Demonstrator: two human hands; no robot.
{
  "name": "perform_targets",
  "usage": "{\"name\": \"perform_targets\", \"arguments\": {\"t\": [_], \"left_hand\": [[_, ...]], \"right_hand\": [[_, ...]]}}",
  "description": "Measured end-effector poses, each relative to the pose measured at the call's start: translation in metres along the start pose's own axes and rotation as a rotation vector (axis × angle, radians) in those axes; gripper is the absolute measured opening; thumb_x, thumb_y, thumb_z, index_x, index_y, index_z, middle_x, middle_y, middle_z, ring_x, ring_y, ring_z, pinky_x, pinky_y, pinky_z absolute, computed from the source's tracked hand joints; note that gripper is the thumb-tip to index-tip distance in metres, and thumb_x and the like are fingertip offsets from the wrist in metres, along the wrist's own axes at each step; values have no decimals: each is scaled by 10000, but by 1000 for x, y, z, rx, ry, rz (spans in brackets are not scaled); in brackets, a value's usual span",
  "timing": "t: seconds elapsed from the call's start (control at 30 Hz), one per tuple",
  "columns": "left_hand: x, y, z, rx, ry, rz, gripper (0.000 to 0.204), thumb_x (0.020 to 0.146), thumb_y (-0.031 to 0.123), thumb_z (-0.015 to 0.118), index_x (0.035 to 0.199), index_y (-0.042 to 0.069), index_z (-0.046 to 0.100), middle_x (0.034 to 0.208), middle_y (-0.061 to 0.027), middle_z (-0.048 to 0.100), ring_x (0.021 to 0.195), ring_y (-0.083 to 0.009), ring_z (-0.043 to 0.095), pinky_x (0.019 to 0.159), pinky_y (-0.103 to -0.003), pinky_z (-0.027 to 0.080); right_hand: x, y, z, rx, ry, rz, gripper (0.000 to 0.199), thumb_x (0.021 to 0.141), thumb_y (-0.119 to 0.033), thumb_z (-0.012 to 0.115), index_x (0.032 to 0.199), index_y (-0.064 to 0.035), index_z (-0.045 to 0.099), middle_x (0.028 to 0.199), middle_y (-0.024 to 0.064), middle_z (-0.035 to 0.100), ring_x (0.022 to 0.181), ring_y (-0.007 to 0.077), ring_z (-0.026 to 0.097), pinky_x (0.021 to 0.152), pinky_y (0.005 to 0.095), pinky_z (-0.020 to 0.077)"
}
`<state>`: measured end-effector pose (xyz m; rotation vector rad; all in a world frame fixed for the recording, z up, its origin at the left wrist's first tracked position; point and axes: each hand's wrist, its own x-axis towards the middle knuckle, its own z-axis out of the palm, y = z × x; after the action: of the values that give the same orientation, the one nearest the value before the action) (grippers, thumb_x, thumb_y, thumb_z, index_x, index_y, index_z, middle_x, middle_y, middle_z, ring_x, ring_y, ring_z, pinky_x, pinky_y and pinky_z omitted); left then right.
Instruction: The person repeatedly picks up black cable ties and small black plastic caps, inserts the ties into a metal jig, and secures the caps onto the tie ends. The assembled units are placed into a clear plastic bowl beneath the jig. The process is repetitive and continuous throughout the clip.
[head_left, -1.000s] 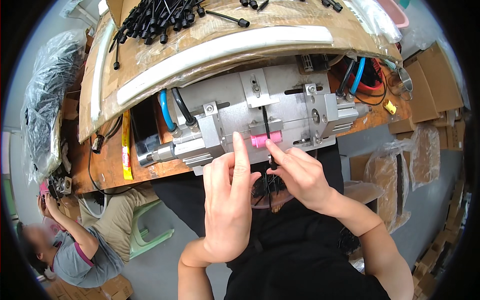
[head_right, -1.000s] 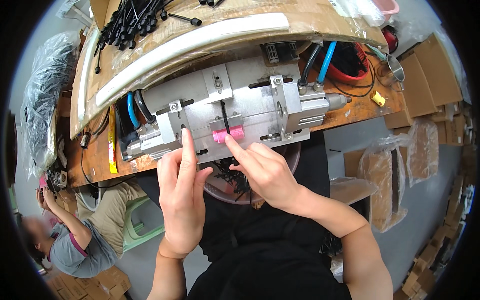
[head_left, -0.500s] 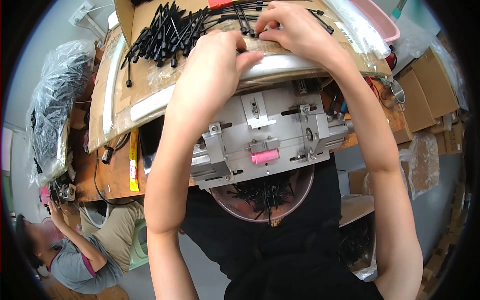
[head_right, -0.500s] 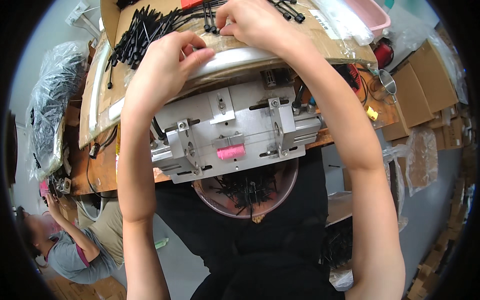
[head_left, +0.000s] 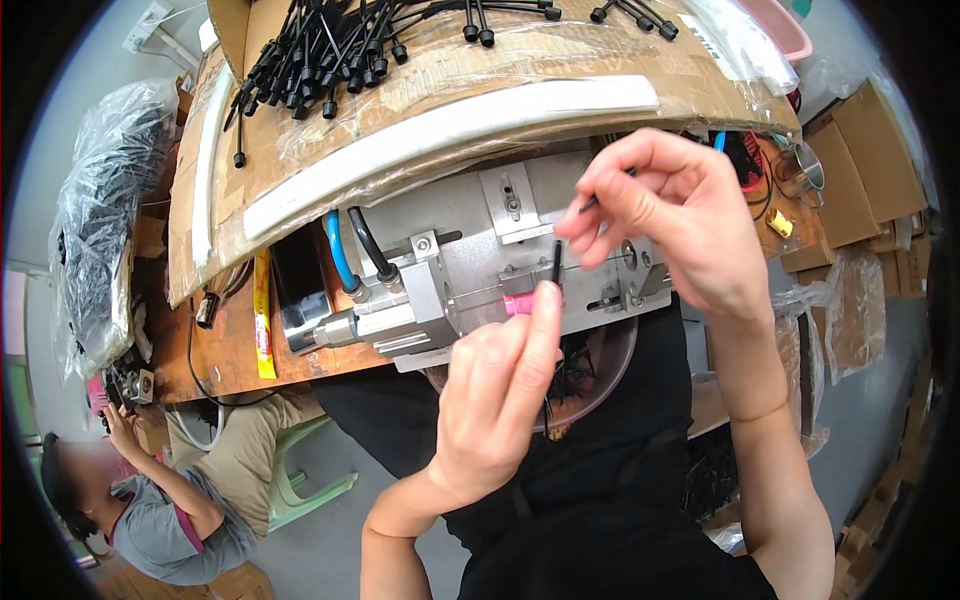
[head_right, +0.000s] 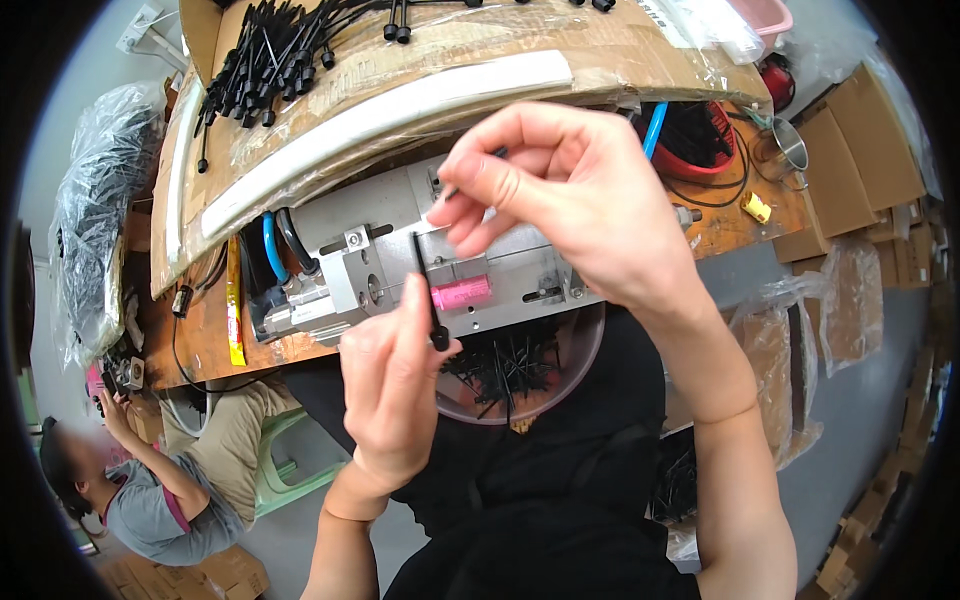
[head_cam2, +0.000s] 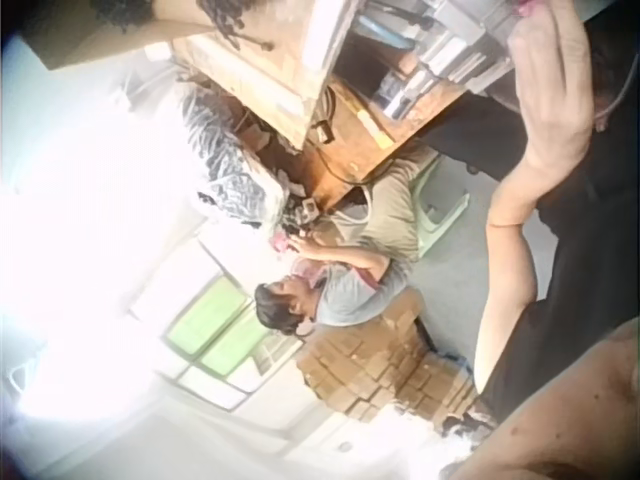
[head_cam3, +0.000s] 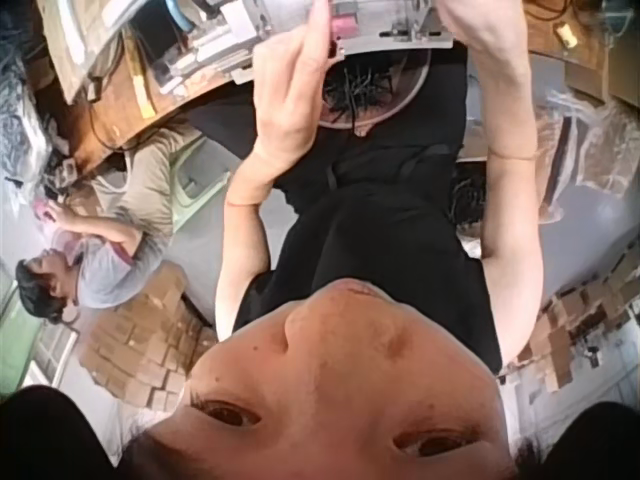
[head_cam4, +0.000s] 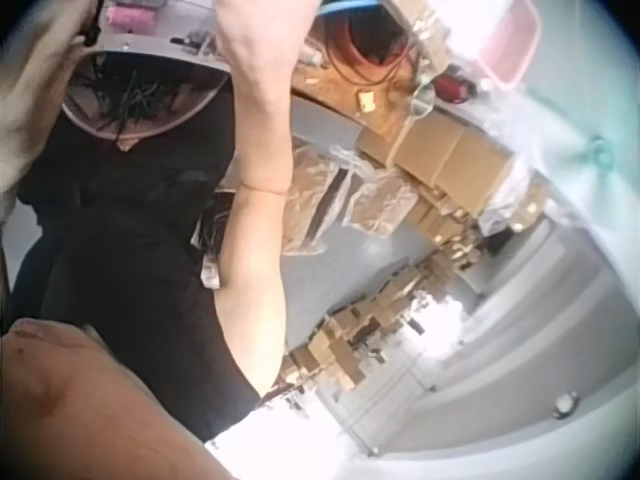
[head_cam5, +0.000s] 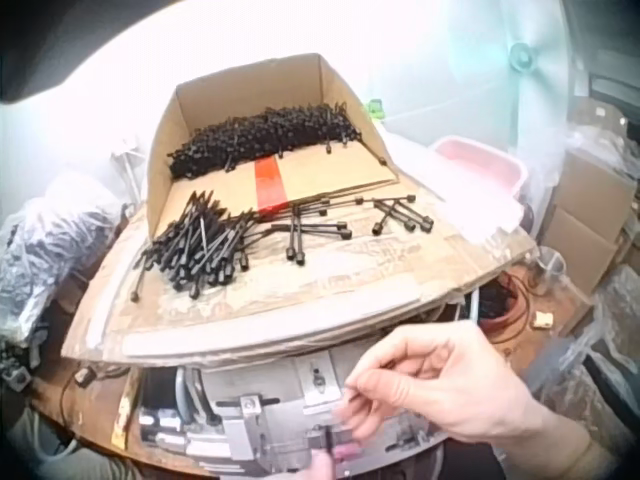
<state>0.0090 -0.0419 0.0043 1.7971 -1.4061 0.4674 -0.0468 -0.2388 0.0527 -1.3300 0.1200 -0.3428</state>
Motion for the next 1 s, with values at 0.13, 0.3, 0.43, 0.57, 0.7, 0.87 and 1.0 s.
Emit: {"name": "perform_targets", "arguments": {"t": [0.13, 0.3, 0.43, 0.57, 0.7, 0.87, 1.0], "left_hand": [[-6, 2, 2, 49, -55, 38, 562, 681, -71, 663, 1241, -60, 615, 977, -104, 561, 809, -231, 575, 714, -335, 507], [-5, 6, -7, 42, -123, 30, 556, 681, -61, 673, 1235, -52, 621, 963, -92, 553, 800, -226, 567, 706, -333, 506], [-4, 6, -18, -163, -221, 3, 567, 696, -66, 700, 1254, -62, 602, 974, -90, 562, 828, -224, 568, 732, -331, 502], [-11, 3, -27, -489, -311, -83, 623, 689, -84, 729, 1291, -75, 569, 997, -98, 581, 869, -226, 566, 757, -326, 499], [-21, 13, -28, -558, -351, -152, 642, 688, -99, 728, 1304, -89, 549, 998, -114, 581, 885, -238, 566, 772, -327, 498], [-28, 22, -2, -192, -325, -233, 670, 741, -91, 663, 1373, -110, 441, 996, -133, 545, 866, -250, 545, 782, -337, 486], [-37, 16, 23, 99, -382, -281, 761, 746, -78, 639, 1448, -76, 345, 1020, -128, 508, 893, -268, 515, 794, -363, 461]], "right_hand": [[-10, -1, 9, 5, 32, 129, 209, 939, -118, 652, 1000, 82, 645, 875, 176, 710, 796, 192, 717, 715, 304, 626], [-12, -7, 8, -13, -13, 168, 210, 938, -116, 651, 996, 86, 645, 880, 179, 711, 803, 193, 718, 721, 300, 625], [-11, -14, 1, -96, -140, 192, 186, 926, -105, 663, 961, 77, 661, 864, 160, 717, 774, 174, 717, 710, 270, 613], [-10, -19, -3, -193, -274, 312, 151, 903, -84, 687, 918, 66, 676, 838, 133, 723, 740, 140, 713, 672, 235, 594], [-10, -14, -1, -230, -373, 417, 122, 895, -59, 684, 923, 59, 684, 808, 120, 725, 718, 112, 706, 649, 217, 576], [-23, 7, 6, -464, -59, 88, 164, 905, -57, 666, 1025, 52, 687, 823, 93, 731, 764, 103, 699, 696, 222, 565], [-37, 5, 16, -476, 135, -8, 187, 900, -36, 665, 1065, 49, 689, 872, 102, 727, 800, 108, 691, 731, 229, 558]]}}
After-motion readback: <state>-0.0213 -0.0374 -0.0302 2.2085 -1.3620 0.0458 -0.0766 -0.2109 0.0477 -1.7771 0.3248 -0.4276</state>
